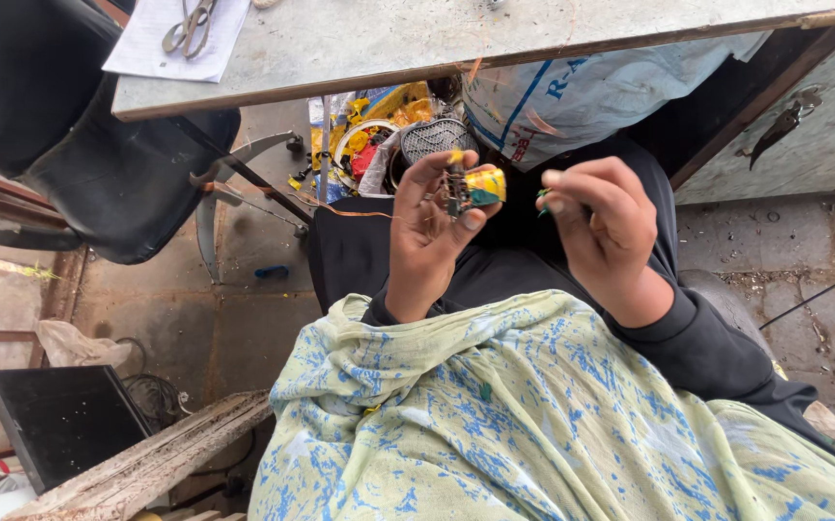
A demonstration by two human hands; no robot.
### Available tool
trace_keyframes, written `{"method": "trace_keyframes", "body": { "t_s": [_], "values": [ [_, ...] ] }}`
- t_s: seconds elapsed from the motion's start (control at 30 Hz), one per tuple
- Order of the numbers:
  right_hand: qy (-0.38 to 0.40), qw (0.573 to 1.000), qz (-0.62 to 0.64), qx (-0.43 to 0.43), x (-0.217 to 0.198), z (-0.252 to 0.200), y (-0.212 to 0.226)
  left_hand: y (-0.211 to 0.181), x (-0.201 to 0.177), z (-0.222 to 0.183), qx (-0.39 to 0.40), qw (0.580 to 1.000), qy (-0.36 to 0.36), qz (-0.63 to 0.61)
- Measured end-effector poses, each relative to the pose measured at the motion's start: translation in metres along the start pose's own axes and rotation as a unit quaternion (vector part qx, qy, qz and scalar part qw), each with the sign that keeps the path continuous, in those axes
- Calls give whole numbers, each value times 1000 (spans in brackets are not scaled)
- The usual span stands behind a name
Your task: The person works on a small electronic component by hand, stripping wires with a blade and reattaching them to a coil at a crowded workbench.
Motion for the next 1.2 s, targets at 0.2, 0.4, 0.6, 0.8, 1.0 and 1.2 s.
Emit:
{"method": "trace_keyframes", "body": {
  "t_s": [0.2, 0.4, 0.6, 0.8, 1.0, 1.2],
  "values": [
    [-1, 986, -159, -51, 6, 18, 34, -2, 7, -2, 9, 995, 63, 76],
    [34, 979, -188, -71, 16, 12, 30, 2, 7, -1, -21, 989, 78, 121],
    [22, 980, -180, -79, 16, 6, 21, -3, 13, 1, -13, 978, 97, 182],
    [20, 987, -160, -20, 14, 6, 5, 1, 10, -2, 5, 973, 78, 216],
    [14, 995, -94, 27, 15, 4, 1, 13, -4, -7, -63, 990, 11, 123],
    [46, 991, -120, 35, 16, 9, 1, 9, 3, -7, -64, 986, 37, 150]
  ]
}}
Point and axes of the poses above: each hand's wrist, its own z-axis towards the middle knuckle, its own x-axis out of the palm, y = z × x, the point moved 8 cm from there along z, towards the middle knuckle, and after that the axes turned 11 degrees about x, right-handed, at the moved point
